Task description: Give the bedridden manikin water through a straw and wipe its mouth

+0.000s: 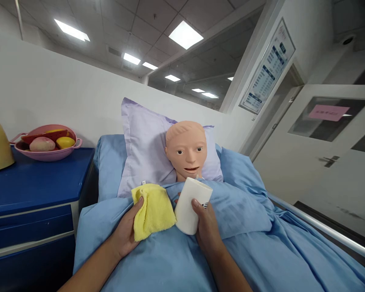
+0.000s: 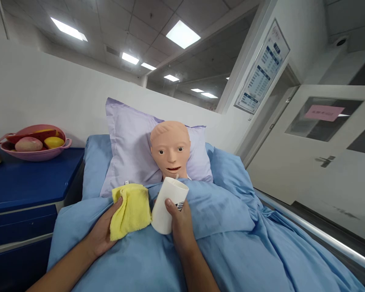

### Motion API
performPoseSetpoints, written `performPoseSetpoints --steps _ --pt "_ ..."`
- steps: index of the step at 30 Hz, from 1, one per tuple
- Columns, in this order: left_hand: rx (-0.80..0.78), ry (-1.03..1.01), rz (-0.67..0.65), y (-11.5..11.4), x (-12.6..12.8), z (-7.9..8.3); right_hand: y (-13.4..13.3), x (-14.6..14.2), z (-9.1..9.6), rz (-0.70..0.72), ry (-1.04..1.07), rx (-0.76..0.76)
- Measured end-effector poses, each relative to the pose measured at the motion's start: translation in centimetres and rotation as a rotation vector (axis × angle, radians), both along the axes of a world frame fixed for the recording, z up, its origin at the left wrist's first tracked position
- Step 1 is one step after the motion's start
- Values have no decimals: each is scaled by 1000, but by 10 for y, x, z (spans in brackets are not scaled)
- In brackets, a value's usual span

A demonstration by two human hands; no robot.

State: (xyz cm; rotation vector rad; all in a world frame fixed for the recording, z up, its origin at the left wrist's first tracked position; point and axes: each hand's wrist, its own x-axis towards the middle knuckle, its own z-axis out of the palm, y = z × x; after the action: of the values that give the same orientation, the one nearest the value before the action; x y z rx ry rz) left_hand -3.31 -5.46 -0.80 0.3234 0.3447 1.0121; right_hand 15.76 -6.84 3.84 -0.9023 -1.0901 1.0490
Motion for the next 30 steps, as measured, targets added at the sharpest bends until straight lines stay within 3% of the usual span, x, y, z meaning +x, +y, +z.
performPoseSetpoints --steps 22,30 --pt "2 -18 -5 2 0 -4 5 6 -11 -31 -1 50" --pt "5 -9 1 3 0 -6 6 6 -11 -52 -10 -14"
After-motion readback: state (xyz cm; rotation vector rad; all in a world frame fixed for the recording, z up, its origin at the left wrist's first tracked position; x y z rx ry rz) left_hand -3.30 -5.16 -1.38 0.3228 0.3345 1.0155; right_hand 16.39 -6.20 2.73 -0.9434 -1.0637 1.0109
